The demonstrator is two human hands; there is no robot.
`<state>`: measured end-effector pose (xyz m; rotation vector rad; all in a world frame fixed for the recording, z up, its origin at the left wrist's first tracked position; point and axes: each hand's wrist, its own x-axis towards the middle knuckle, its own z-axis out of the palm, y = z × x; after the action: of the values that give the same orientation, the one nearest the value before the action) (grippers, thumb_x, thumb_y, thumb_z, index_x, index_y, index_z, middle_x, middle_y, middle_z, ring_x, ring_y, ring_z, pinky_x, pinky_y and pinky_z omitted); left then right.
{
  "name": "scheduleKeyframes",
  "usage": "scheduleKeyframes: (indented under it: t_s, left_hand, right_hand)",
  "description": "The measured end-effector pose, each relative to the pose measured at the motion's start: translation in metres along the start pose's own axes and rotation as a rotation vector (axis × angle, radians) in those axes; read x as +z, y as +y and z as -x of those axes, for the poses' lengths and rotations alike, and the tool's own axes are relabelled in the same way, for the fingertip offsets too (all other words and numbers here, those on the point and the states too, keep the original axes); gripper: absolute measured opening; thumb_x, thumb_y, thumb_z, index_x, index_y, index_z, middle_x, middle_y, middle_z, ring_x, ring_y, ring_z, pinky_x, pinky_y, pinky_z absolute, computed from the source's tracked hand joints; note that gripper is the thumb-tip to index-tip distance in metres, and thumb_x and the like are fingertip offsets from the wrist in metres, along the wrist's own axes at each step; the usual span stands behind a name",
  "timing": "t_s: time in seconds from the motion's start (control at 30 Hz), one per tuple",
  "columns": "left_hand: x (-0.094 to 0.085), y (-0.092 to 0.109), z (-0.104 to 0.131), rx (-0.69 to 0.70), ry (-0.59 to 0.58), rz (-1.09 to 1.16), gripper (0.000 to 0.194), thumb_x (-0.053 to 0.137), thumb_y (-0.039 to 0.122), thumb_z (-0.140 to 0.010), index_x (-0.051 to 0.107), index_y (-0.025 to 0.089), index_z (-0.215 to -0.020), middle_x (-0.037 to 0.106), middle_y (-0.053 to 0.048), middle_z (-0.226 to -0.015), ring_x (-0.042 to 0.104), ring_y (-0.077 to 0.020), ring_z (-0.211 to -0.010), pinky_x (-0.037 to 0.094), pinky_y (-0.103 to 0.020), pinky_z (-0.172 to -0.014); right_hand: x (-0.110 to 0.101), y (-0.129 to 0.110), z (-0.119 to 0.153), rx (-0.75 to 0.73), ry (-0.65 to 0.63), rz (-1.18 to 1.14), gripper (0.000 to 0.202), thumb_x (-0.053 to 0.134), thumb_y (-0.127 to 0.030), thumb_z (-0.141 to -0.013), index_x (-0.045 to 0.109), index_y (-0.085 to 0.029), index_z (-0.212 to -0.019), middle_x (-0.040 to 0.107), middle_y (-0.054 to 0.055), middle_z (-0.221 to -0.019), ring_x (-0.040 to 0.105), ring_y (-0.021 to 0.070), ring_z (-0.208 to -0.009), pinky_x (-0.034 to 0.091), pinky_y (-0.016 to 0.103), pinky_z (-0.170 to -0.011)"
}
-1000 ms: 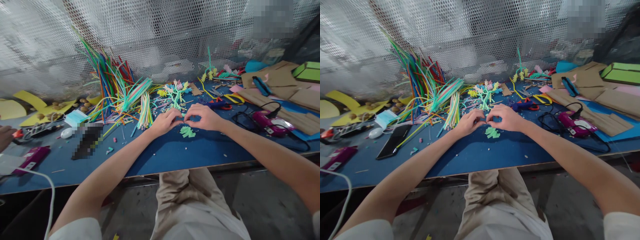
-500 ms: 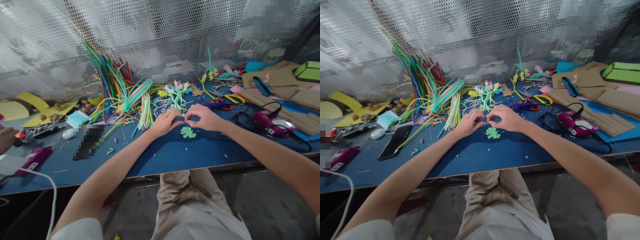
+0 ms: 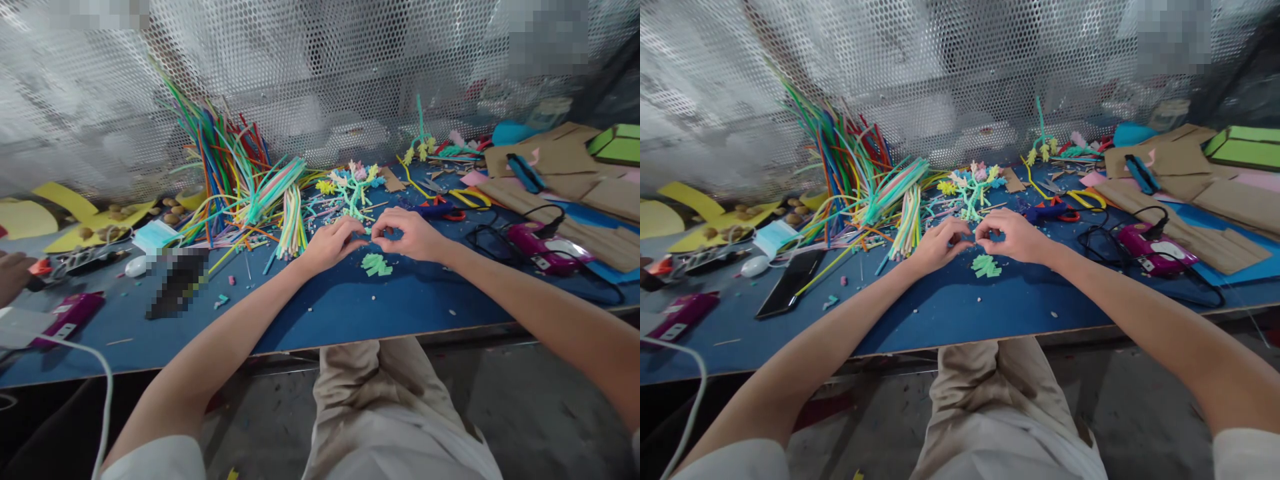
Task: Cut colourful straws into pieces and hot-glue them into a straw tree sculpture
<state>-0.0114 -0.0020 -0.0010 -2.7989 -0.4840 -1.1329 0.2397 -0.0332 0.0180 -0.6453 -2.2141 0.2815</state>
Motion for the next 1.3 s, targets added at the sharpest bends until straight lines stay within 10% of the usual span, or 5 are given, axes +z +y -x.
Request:
scheduleKeyframes:
  t_s: [1.3]
  left_hand:
    - [0.004, -0.007, 0.001, -0.258, 0.008, -0.135, 0.021, 0.066, 0.038, -0.103, 0.079, 0.025, -0.112, 0.082, -0.002, -0.108, 0.076, -0.015, -0.09, 0.056, -0.026, -0.08]
  right_hand:
    - [-0.01, 0.033, 0.004, 0.279, -0.114, 0.203, 0.017, 0.065, -0.033, -0.096, 0.076, -0.021, -0.095, 0.077, 0.006, -0.092, 0.063, 0.0228, -0.085, 0.043, 0.037, -0.079]
